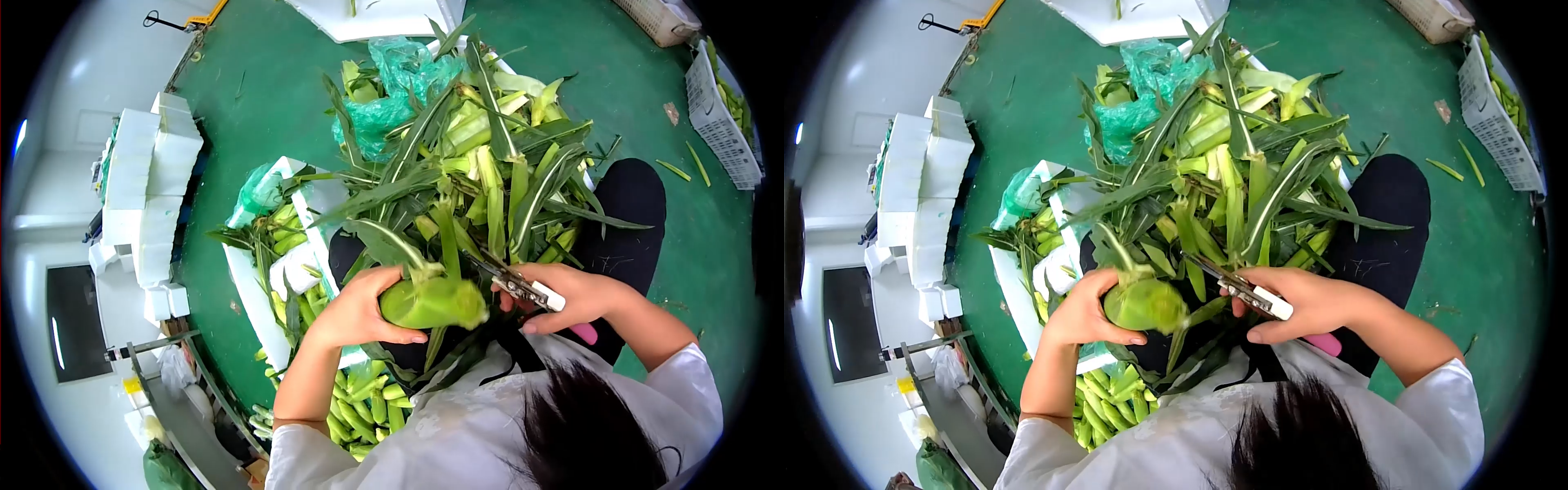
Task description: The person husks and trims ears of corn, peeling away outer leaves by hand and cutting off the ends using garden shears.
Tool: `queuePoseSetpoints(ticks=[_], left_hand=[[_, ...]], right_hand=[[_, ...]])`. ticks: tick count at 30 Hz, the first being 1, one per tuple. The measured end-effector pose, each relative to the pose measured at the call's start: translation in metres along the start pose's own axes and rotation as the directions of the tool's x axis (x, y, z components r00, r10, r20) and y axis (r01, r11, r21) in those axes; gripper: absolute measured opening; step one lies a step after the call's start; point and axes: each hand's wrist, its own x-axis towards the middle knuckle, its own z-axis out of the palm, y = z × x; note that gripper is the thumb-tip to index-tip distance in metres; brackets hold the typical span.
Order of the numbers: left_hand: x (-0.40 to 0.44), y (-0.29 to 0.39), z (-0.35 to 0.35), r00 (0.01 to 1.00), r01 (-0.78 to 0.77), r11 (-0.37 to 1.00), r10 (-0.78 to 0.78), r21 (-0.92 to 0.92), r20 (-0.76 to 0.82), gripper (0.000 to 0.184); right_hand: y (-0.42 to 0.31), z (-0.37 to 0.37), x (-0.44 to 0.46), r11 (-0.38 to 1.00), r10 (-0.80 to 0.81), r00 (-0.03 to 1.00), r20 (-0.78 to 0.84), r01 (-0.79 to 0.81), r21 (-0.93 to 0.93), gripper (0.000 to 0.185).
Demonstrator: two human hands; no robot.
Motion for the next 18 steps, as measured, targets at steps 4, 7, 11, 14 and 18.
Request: queuePoseSetpoints(ticks=[4, 7, 11, 14, 18], left_hand=[[0.015, -0.013, -0.009, 0.972, -0.185, 0.98, 0.172, 0.071, 0.161, 0.062], [0.031, -0.01, -0.017, 0.886, -0.109, 0.993, 0.117, -0.044, 0.449, 0.067], [0.024, -0.04, 0.004, 0.86, 0.163, 0.873, 0.102, -0.46, 0.5, 0.066], [0.026, -0.022, 0.014, 0.959, 0.114, 0.893, 0.016, -0.434, 0.285, 0.063], [0.027, -0.005, 0.025, 0.978, -0.21, 0.974, 0.208, -0.085, -0.029, 0.062]], right_hand=[[-0.013, -0.001, 0.011, 0.985, -0.033, 0.987, 0.156, 0.059, -0.163, 0.072], [-0.017, 0.0, 0.026, 0.894, -0.17, 0.968, 0.187, 0.231, -0.383, 0.078], [-0.019, 0.01, 0.029, 0.983, -0.074, 0.997, 0.036, 0.079, -0.165, 0.044], [-0.015, 0.035, 0.027, 0.93, 0.165, 0.962, -0.219, -0.078, 0.358, 0.021], [0.019, 0.026, 0.027, 0.404, 0.245, 0.818, -0.521, 0.402, 0.822, 0.021]])
